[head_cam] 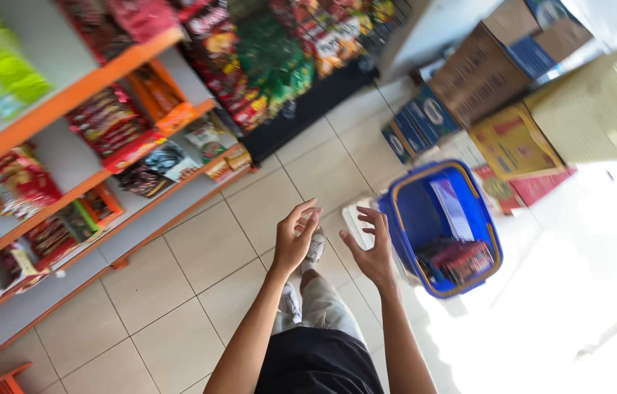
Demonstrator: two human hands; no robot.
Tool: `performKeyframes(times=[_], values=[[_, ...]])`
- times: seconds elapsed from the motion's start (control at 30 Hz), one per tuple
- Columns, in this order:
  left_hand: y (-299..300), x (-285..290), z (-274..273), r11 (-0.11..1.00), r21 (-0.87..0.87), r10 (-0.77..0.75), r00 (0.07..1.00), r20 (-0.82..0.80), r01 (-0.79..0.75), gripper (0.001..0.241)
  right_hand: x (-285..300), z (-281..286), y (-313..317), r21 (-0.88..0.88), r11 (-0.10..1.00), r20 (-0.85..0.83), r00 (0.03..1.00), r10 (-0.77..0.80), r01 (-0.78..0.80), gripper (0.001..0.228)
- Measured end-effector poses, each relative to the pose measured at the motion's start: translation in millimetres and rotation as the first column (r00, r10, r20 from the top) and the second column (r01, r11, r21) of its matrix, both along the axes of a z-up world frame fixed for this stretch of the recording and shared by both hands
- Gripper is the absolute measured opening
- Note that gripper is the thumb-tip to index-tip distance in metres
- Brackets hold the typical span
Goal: The person picks up various snacks from a blue shopping basket on the floor and places them onto their corresponding shelves in a grocery aisle.
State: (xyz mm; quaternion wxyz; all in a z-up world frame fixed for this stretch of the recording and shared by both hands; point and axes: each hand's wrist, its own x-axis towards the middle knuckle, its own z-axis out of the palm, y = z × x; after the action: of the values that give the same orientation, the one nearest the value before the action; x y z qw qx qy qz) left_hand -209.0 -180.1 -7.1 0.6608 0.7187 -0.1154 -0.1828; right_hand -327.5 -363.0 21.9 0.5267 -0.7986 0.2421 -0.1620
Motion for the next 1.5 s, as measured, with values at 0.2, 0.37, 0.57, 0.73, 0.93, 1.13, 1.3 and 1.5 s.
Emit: performKeyframes(times=[0.2,0.37,0.57,0.73,0.93,1.13,1.3,1.5], values=[[-102,-54,-33,0.961,0.016,-0.272,0.956,-0.107,0.276,0.052,-96,-45,-77,0.029,0.957,-0.131,0.95,-0.282,0.288,0.052],[-195,-102,-69,0.889,0.11,-0.422,0.888,-0.183,0.445,0.054,-165,-86,-144,0.026,0.884,-0.224,0.865,-0.449,0.466,0.05],[-289,-157,-133,0.765,0.206,-0.549,0.785,-0.286,0.61,0.058,-229,-142,-214,0.061,0.794,-0.392,0.746,-0.538,0.604,0.053],[-355,-193,-163,0.672,0.23,-0.608,0.702,-0.372,0.704,0.059,-269,-193,-264,0.145,0.699,-0.473,0.67,-0.572,0.7,0.06],[-413,-222,-196,0.497,0.306,-0.689,0.584,-0.43,0.812,0.071,-281,-228,-291,0.244,0.569,-0.498,0.605,-0.621,0.785,0.074],[-445,-246,-205,0.327,0.411,-0.724,0.505,-0.471,0.851,0.08,-274,-241,-301,0.312,0.451,-0.513,0.548,-0.66,0.836,0.083],[-450,-260,-221,0.366,0.515,-0.671,0.603,-0.431,0.775,0.07,-266,-256,-307,0.196,0.39,-0.635,0.419,-0.649,0.9,0.078],[-433,-265,-232,0.486,0.512,-0.559,0.702,-0.442,0.709,0.069,-267,-270,-302,0.152,0.389,-0.677,0.382,-0.628,0.909,0.058]])
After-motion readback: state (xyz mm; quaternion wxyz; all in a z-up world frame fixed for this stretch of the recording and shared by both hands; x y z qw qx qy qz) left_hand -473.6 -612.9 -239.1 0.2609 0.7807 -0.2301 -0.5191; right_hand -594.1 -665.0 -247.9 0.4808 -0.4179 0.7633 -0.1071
